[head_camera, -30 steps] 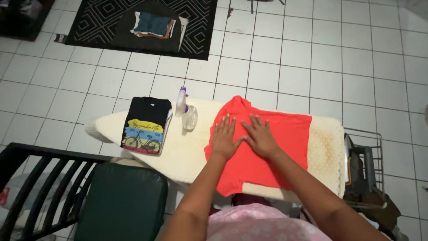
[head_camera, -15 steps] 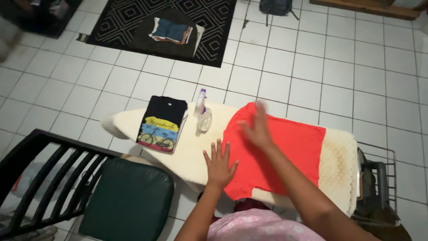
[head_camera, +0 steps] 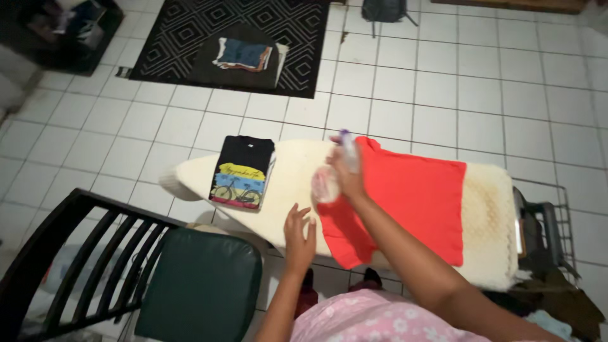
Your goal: The person irons several small garments on an ironing board. They smooth and press a white patterned cloth, then a black t-shirt, and finally a red t-shirt, using a spray bottle to moisten the fabric before ironing each item.
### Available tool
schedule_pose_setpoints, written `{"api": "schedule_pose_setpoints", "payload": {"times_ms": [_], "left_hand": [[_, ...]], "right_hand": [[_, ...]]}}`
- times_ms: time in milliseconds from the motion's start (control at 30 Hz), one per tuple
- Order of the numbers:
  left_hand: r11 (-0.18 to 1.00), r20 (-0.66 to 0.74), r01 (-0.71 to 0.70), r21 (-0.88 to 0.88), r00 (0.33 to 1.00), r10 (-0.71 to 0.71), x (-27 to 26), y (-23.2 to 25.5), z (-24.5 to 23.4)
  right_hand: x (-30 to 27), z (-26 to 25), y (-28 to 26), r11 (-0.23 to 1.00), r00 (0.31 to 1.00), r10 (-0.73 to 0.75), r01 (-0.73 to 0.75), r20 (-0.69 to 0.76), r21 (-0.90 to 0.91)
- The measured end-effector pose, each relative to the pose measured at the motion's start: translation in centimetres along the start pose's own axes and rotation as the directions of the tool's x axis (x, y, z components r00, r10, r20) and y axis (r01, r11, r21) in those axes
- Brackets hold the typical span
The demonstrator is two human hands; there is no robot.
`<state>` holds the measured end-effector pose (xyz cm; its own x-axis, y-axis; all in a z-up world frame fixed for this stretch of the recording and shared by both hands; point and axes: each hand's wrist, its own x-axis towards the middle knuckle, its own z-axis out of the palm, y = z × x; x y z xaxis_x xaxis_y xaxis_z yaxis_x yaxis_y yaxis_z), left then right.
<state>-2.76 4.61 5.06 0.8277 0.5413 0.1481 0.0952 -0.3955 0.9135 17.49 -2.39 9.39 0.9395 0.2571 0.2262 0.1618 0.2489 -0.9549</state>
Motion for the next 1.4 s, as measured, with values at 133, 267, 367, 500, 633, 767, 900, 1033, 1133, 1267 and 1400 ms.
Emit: {"api": "schedule_pose_setpoints", "payload": {"times_ms": [133, 267, 367, 500, 633, 767, 900, 1033, 1133, 1267, 1400], "left_hand": [[0.997, -0.052, 0.020, -0.080, 0.998, -0.024, 0.7, 0.1, 0.1], [0.988, 0.014, 0.008, -0.152, 1.000, -0.006, 2.5, 1.4, 1.8], [0.987, 0.051, -0.022, -0.157, 0.998, 0.030, 3.6, 2.8, 2.7], [0.989, 0.042, -0.050, -0.139, 0.998, 0.056, 4.7, 4.6, 3.0], [0.955, 0.045, 0.052, -0.293, 0.998, -0.041, 4.9, 5.4, 2.6], [0.985, -0.012, -0.064, -0.160, 0.998, 0.063, 5.2, 4.4, 2.3], [0.988, -0.005, -0.080, -0.134, 0.997, 0.080, 5.0, 3.9, 2.5], [0.986, 0.040, -0.014, -0.166, 0.999, 0.021, 4.4, 4.3, 2.2], [0.988, 0.029, -0.039, -0.148, 0.999, 0.044, 4.3, 4.1, 1.9], [0.991, 0.025, -0.046, -0.124, 0.998, 0.049, 4.3, 3.7, 1.8], [0.990, 0.039, 0.012, -0.143, 0.999, -0.007, 4.3, 3.4, 1.5]], "right_hand": [[-4.9, -9.7, -7.0, 0.978, 0.964, 0.179, -0.196, -0.197, -0.072], [-8.9, -15.6, -12.4, 0.821, 0.894, 0.383, -0.445, -0.232, -0.357], [-12.3, -17.4, -13.2, 0.691, 0.828, 0.439, -0.559, -0.348, -0.458], [-15.9, -18.3, -13.7, 0.693, 0.840, 0.409, -0.539, -0.356, -0.479], [-18.9, -17.5, -14.7, 0.748, 0.844, 0.457, -0.536, -0.280, -0.393], [-21.3, -18.2, -15.2, 0.579, 0.804, 0.501, -0.587, -0.321, -0.566], [-22.5, -20.8, -15.5, 0.672, 0.785, 0.362, -0.593, -0.503, -0.442], [-22.2, -23.7, -18.3, 0.728, 0.756, 0.287, -0.571, -0.588, -0.380], [-22.2, -25.0, -19.1, 0.711, 0.733, 0.238, -0.578, -0.637, -0.400], [-22.0, -25.6, -18.7, 0.738, 0.729, 0.224, -0.561, -0.647, -0.376], [-21.0, -23.3, -18.7, 0.711, 0.788, 0.308, -0.563, -0.533, -0.421]]}}
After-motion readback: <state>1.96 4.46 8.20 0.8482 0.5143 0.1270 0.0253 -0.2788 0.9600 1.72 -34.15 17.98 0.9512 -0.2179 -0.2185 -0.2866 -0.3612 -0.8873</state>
